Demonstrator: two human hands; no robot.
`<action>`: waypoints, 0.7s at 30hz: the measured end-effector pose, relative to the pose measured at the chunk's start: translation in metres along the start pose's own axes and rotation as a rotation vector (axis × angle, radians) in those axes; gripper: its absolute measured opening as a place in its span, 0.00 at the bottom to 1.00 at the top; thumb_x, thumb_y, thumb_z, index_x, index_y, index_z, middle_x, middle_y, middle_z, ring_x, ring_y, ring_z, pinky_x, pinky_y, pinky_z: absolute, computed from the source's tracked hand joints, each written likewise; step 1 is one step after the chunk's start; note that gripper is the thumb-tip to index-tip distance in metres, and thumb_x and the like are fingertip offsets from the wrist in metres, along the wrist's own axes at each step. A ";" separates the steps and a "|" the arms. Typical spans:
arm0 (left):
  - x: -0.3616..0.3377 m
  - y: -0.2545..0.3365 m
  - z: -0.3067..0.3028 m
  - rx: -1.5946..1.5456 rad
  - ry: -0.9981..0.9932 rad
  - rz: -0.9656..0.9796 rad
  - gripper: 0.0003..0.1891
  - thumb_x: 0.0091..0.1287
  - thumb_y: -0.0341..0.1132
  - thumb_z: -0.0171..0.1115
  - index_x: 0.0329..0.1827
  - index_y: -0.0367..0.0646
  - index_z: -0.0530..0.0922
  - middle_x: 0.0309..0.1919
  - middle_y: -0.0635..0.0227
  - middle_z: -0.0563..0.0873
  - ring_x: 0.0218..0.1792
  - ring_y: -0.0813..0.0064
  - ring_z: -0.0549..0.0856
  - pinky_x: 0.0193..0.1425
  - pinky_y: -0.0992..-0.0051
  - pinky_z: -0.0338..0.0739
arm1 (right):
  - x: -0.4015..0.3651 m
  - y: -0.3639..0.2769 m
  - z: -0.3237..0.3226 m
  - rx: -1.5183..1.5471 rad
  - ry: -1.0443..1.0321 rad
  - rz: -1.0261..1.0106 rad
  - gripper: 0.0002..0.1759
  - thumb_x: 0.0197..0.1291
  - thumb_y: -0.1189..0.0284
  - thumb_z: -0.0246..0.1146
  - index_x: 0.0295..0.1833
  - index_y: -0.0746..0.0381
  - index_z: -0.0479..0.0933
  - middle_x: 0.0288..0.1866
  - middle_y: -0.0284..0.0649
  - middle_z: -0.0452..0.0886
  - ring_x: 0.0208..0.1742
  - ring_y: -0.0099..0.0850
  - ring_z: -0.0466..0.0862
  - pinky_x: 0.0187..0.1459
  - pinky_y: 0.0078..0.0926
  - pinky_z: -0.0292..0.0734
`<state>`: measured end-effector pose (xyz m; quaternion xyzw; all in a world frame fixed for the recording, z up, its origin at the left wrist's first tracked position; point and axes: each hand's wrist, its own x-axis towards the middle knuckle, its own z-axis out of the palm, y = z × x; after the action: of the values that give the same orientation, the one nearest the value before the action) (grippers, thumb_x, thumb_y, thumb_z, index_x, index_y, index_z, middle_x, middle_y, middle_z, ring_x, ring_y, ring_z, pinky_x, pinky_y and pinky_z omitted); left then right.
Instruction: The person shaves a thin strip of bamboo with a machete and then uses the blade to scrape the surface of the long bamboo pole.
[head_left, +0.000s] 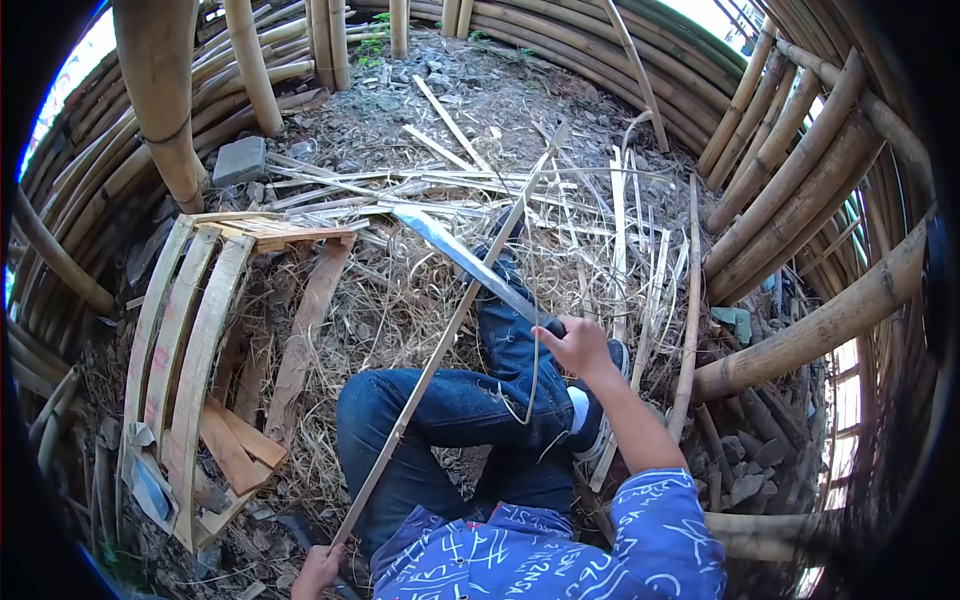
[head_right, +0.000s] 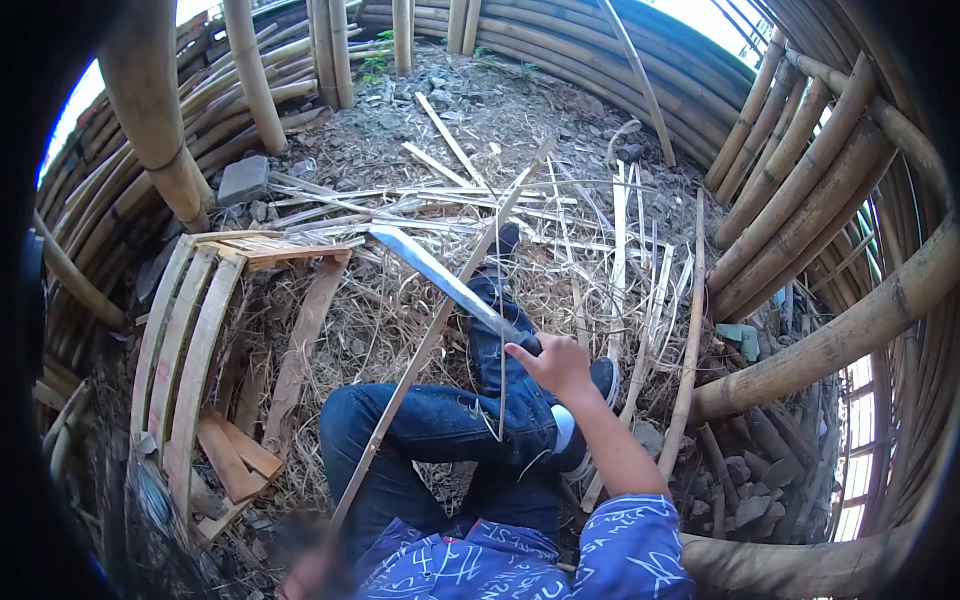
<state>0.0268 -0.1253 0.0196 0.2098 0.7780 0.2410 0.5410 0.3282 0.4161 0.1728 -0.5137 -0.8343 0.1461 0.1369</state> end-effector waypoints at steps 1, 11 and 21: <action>0.000 0.000 -0.002 -0.003 0.004 0.004 0.24 0.72 0.44 0.56 0.20 0.34 0.75 0.13 0.75 0.71 0.18 0.82 0.69 0.22 0.72 0.65 | 0.005 0.001 -0.004 -0.084 0.054 -0.064 0.37 0.53 0.33 0.58 0.25 0.60 0.79 0.19 0.47 0.79 0.25 0.47 0.83 0.28 0.41 0.76; 0.004 0.063 -0.011 0.088 -0.046 -0.047 0.21 0.70 0.44 0.58 0.30 0.31 0.82 0.15 0.68 0.77 0.21 0.80 0.72 0.26 0.73 0.69 | 0.134 0.086 -0.070 -0.185 0.216 0.388 0.46 0.53 0.27 0.52 0.31 0.66 0.84 0.27 0.55 0.83 0.36 0.49 0.86 0.41 0.46 0.78; 0.090 -0.177 -0.007 0.229 -0.059 0.295 0.21 0.69 0.43 0.59 0.23 0.32 0.77 0.13 0.70 0.73 0.20 0.79 0.68 0.24 0.69 0.66 | 0.079 0.041 -0.013 1.425 -0.241 0.608 0.41 0.51 0.23 0.47 0.24 0.55 0.63 0.13 0.27 0.62 0.10 0.22 0.64 0.21 0.23 0.65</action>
<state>-0.0208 -0.2146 -0.1519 0.3888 0.7450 0.2210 0.4950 0.3320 0.5061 0.1755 -0.4884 -0.3714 0.7321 0.2959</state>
